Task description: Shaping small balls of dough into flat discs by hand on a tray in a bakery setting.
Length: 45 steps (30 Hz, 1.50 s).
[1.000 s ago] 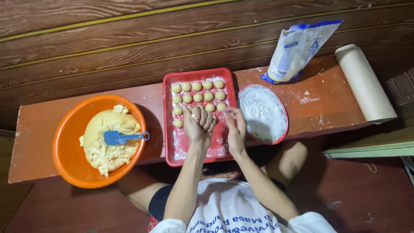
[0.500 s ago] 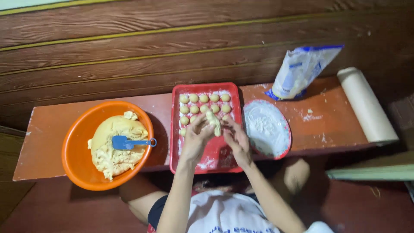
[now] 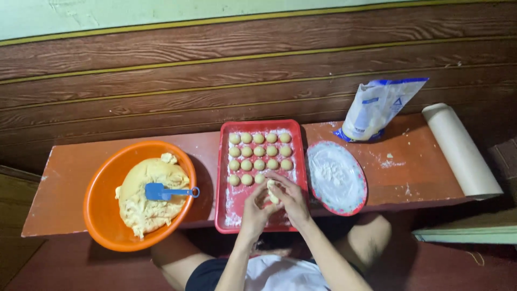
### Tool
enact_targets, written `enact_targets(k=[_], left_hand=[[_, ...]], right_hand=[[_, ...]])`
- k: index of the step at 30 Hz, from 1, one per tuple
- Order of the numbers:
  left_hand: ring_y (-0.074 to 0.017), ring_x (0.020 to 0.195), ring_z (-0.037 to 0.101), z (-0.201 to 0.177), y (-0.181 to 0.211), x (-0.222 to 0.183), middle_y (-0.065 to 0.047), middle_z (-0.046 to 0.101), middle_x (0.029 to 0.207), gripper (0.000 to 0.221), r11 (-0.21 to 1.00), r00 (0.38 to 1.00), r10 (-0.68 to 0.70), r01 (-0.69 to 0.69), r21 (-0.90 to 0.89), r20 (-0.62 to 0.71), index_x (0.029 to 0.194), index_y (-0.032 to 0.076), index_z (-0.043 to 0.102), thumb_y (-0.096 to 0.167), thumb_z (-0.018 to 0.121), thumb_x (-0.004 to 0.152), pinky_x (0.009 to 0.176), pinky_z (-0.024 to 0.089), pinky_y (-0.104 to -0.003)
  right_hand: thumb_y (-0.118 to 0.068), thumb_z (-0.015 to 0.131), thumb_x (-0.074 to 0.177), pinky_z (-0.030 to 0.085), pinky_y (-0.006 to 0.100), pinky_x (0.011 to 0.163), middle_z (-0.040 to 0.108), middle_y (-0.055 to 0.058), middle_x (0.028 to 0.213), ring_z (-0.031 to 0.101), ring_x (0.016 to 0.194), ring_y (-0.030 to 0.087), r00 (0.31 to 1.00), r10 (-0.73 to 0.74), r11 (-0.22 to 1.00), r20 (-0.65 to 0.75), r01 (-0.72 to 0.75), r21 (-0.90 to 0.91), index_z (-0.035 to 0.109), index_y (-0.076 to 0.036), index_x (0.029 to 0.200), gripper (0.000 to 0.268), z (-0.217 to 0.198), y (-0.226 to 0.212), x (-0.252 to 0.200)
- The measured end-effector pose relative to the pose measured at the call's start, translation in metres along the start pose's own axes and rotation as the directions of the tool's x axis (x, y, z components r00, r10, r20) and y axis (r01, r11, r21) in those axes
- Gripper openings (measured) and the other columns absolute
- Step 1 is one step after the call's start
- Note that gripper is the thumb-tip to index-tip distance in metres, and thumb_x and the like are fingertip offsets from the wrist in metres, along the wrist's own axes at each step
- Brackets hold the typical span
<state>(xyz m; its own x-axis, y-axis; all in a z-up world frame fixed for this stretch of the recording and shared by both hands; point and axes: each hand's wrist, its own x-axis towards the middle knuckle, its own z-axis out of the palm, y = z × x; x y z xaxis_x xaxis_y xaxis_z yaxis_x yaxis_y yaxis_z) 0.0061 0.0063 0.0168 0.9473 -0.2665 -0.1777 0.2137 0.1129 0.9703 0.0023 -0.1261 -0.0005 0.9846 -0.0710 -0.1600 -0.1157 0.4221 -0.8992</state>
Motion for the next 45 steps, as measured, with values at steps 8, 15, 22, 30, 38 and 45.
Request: enact_targets(k=[8,15,22,30,38,45], left_hand=[[-0.01,0.064,0.054,-0.009,-0.013,-0.002,-0.006,0.067,0.078,0.018,0.999,0.989,0.008,-0.015,-0.049,-0.148,0.107,-0.002,0.076,0.007,0.068,0.093,0.058,0.044,-0.022],[-0.0072,0.064,0.054,-0.004,-0.03,0.011,-0.006,0.07,0.084,0.025,0.989,0.986,-0.144,0.14,-0.057,-0.086,0.113,-0.002,0.075,0.013,0.061,0.1,0.053,0.043,-0.021],[-0.0121,0.079,0.053,0.0,-0.022,0.002,-0.008,0.063,0.093,0.046,0.999,0.995,-0.006,0.01,-0.041,0.101,0.106,-0.002,0.063,0.035,0.036,0.108,0.072,0.049,-0.028],[-0.0139,0.105,0.048,0.001,0.01,0.007,-0.007,0.053,0.124,0.093,0.969,0.977,0.181,-0.196,-0.15,-0.112,0.131,0.014,0.044,0.065,0.084,0.064,0.08,0.04,-0.025],[-0.0151,0.091,0.063,0.003,0.007,0.01,-0.007,0.059,0.109,0.045,0.878,0.99,0.046,-0.103,-0.467,-0.132,0.115,0.011,0.053,0.053,0.04,0.104,0.066,0.046,-0.021],[-0.0127,0.081,0.064,0.001,0.006,0.014,-0.003,0.064,0.094,0.017,0.882,0.959,-0.05,-0.088,-0.462,-0.278,0.104,0.012,0.056,0.029,0.054,0.106,0.064,0.045,-0.02]], right_hand=[[-0.017,0.057,0.098,0.047,0.03,0.104,0.062,0.012,0.139,0.059,0.119,0.018,0.985,0.03,0.999,0.169,-0.035,0.029,0.062,0.002,0.136,0.043,-0.008,-0.003,-0.017],[-0.012,0.074,0.086,0.043,0.036,0.114,0.058,0.007,0.146,0.052,0.138,0.023,0.965,-0.073,0.863,0.251,0.187,-0.469,0.06,-0.008,0.139,0.056,-0.014,-0.03,-0.015],[-0.01,0.068,0.091,0.041,0.037,0.114,0.028,0.008,0.165,0.043,0.141,0.025,0.921,-0.218,0.769,0.323,0.366,-0.524,0.059,-0.009,0.14,0.05,0.008,-0.054,-0.032],[-0.003,0.079,0.083,0.06,0.037,0.087,0.077,0.012,0.105,0.069,0.089,0.016,0.959,-0.271,0.935,0.084,0.283,-0.211,0.07,-0.005,0.129,0.047,0.013,-0.026,-0.024],[-0.017,0.064,0.097,0.058,0.037,0.08,0.066,0.017,0.1,0.066,0.088,0.023,0.969,-0.246,0.95,0.023,0.236,0.204,0.058,0.009,0.129,0.042,0.0,-0.054,-0.004],[-0.025,0.054,0.106,0.037,0.019,0.049,0.045,0.003,0.063,0.045,0.054,0.009,0.966,-0.256,0.954,0.015,0.25,0.167,0.059,-0.001,0.097,0.027,-0.003,-0.039,0.009]])
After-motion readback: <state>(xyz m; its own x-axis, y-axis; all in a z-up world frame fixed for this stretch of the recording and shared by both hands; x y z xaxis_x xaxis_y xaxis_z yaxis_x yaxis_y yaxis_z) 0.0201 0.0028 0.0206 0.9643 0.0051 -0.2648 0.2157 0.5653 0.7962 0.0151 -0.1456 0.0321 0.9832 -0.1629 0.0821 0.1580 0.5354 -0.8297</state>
